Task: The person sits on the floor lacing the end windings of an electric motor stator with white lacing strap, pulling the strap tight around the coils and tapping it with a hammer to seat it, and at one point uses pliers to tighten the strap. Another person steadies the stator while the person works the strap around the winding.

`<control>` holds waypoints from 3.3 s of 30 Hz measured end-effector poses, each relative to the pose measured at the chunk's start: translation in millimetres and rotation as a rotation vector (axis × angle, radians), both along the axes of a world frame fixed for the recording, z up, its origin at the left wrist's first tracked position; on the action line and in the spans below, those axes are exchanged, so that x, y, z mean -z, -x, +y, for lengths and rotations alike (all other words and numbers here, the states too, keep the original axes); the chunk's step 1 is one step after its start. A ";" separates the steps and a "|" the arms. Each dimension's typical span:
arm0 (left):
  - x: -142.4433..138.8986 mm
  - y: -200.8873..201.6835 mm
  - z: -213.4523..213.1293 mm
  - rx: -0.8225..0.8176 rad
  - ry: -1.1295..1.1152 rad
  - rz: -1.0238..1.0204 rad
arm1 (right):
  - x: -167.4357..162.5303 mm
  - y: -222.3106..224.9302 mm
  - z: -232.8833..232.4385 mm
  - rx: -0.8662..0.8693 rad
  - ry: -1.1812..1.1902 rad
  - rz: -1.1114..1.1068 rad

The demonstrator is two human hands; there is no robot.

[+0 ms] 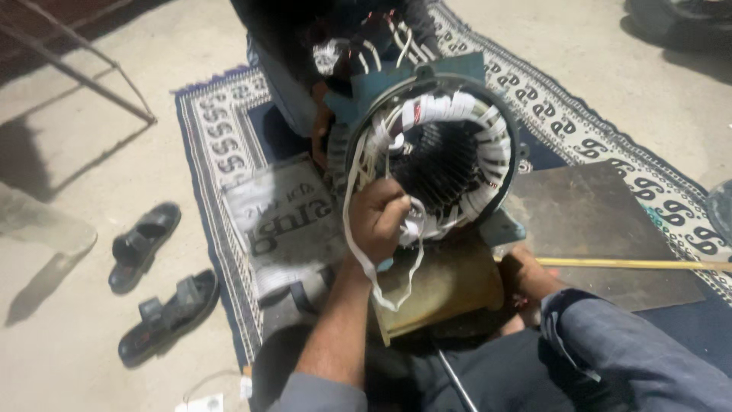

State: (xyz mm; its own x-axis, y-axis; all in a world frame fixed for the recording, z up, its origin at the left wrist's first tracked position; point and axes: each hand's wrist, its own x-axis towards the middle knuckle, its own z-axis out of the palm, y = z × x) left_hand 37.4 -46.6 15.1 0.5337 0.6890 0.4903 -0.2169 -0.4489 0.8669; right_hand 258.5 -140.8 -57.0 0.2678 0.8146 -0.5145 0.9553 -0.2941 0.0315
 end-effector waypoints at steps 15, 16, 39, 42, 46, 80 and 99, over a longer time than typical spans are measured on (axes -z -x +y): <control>2.3 9.1 2.6 0.085 0.080 -0.035 | -27.9 -48.7 -120.8 0.111 0.134 -0.197; 3.5 8.3 3.4 0.080 0.061 -0.043 | -34.8 -60.3 -137.0 0.152 0.076 -0.199; 1.9 -4.8 -9.1 0.018 0.320 -0.162 | -49.4 91.5 -100.6 0.647 -0.805 1.806; -1.3 1.0 -8.8 -0.050 0.204 -0.075 | -50.1 94.4 -74.2 0.645 -0.611 1.931; -0.8 2.3 -8.2 0.048 0.297 -0.104 | -56.5 92.6 -54.9 0.637 -0.547 2.036; 19.3 0.8 -2.9 0.085 0.189 -0.085 | -64.7 55.5 -44.0 0.502 -0.516 1.863; 19.1 -3.6 2.5 0.106 0.301 -0.087 | -57.2 90.5 -38.6 0.622 -0.627 1.995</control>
